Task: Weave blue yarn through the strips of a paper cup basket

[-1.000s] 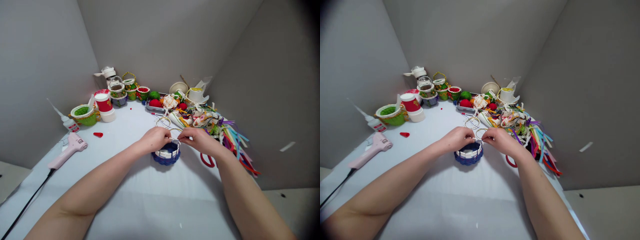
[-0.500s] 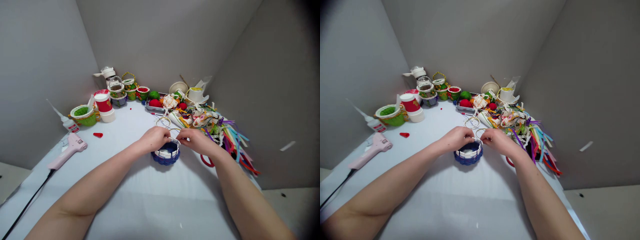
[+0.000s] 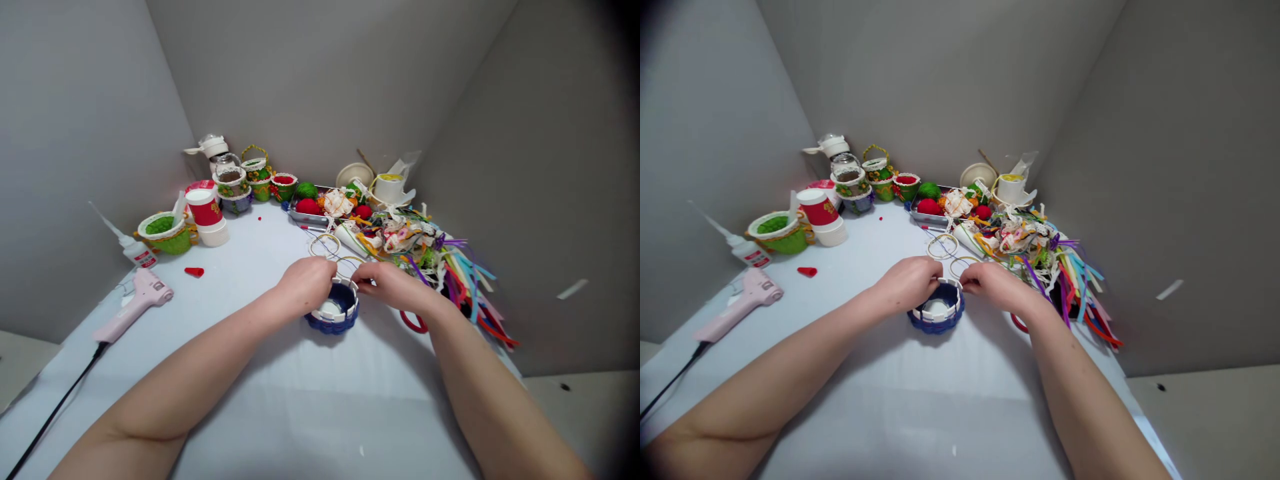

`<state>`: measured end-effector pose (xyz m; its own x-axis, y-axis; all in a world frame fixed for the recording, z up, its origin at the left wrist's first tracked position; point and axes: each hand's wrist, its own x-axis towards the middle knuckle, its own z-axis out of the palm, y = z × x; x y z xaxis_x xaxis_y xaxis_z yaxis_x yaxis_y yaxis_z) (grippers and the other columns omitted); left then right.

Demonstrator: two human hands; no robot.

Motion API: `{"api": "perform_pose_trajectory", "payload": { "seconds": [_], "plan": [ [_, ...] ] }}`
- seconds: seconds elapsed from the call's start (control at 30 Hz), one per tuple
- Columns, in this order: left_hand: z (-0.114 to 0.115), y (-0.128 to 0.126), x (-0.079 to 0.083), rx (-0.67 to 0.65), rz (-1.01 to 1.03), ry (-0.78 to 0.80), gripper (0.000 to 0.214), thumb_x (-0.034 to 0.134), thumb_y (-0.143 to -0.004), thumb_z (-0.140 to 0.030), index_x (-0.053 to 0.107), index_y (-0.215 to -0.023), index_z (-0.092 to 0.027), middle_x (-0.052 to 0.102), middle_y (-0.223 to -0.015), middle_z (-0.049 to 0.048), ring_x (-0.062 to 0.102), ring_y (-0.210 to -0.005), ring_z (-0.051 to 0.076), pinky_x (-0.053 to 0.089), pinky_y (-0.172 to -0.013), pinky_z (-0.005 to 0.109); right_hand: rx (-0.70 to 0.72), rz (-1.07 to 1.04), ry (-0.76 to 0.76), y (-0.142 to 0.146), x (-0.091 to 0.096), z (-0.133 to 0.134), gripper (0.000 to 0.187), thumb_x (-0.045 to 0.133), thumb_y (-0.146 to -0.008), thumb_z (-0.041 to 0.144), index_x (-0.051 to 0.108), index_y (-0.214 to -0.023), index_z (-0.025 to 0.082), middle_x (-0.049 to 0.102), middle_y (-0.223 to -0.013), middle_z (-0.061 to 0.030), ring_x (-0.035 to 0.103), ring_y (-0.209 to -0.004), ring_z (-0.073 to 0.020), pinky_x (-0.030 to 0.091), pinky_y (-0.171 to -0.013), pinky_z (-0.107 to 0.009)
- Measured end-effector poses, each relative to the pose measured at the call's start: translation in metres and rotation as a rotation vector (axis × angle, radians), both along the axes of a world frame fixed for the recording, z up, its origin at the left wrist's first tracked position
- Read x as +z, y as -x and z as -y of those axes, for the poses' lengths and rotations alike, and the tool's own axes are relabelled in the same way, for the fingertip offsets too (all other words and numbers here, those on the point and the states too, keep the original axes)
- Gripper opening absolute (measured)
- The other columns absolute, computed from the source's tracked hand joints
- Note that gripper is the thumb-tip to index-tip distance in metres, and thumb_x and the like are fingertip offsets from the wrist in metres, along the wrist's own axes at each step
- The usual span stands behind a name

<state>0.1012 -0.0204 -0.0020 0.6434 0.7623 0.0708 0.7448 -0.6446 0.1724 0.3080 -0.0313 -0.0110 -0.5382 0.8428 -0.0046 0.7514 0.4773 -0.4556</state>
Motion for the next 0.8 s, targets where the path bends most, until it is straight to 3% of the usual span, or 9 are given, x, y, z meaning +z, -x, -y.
{"api": "perform_pose_trajectory", "payload": {
  "seconds": [0.23,0.33,0.43,0.53,0.63,0.8],
  "plan": [
    [0.012,0.006,0.018,0.022,-0.181,0.049,0.02,0.045,-0.076,-0.012,0.064,-0.082,-0.014,0.068,-0.082,0.0121,0.064,-0.077,0.025,0.044,-0.063,0.031,-0.001,-0.008,-0.019,0.005,0.006,0.004,0.016,0.054,-0.083,0.023,0.069,-0.085,0.019,0.069,-0.081,-0.0031,0.059,-0.071,-0.0144,0.042,-0.065,-0.023],
    [0.01,0.01,0.02,-0.005,-0.088,0.096,0.023,0.052,-0.076,-0.021,0.063,-0.096,-0.016,0.069,-0.092,0.0102,0.063,-0.085,0.025,0.045,-0.069,0.031,0.011,-0.007,-0.014,0.007,0.006,0.006,0.017,0.053,-0.084,0.023,0.07,-0.085,0.019,0.069,-0.08,-0.0032,0.059,-0.07,-0.0142,0.042,-0.065,-0.023],
    [0.005,0.007,0.017,-0.098,0.122,0.13,0.033,0.057,-0.075,-0.026,0.059,-0.107,-0.019,0.067,-0.105,0.0063,0.06,-0.096,0.021,0.045,-0.079,0.028,0.018,-0.005,-0.024,0.008,0.005,0.007,0.017,0.053,-0.084,0.023,0.07,-0.085,0.018,0.069,-0.08,-0.0028,0.059,-0.07,-0.0139,0.041,-0.064,-0.022],
    [0.0,0.0,0.008,-0.161,0.264,0.19,0.023,0.054,-0.077,-0.021,0.063,-0.098,-0.021,0.068,-0.098,0.0016,0.06,-0.091,0.017,0.044,-0.079,0.025,0.021,0.015,-0.034,0.007,0.002,0.006,0.018,0.052,-0.084,0.024,0.069,-0.082,0.018,0.068,-0.075,-0.0022,0.057,-0.065,-0.0132,0.039,-0.059,-0.022],
    [-0.004,-0.005,-0.003,-0.14,0.295,0.21,0.014,0.053,-0.079,-0.025,0.066,-0.083,-0.02,0.069,-0.084,0.0008,0.06,-0.081,0.016,0.043,-0.07,0.024,0.02,0.038,0.0,0.005,0.003,0.006,0.02,0.051,-0.085,0.025,0.069,-0.081,0.018,0.068,-0.072,-0.0016,0.057,-0.063,-0.0132,0.039,-0.058,-0.022],
    [-0.008,-0.004,-0.012,-0.084,0.321,0.185,0.015,0.052,-0.08,-0.027,0.065,-0.082,-0.02,0.068,-0.08,0.0013,0.059,-0.077,0.016,0.041,-0.066,0.024,0.001,0.042,0.017,0.0,0.019,0.015,0.016,0.054,-0.083,0.024,0.069,-0.088,0.02,0.07,-0.082,-0.0026,0.061,-0.072,-0.0153,0.043,-0.064,-0.023]
  ]
}}
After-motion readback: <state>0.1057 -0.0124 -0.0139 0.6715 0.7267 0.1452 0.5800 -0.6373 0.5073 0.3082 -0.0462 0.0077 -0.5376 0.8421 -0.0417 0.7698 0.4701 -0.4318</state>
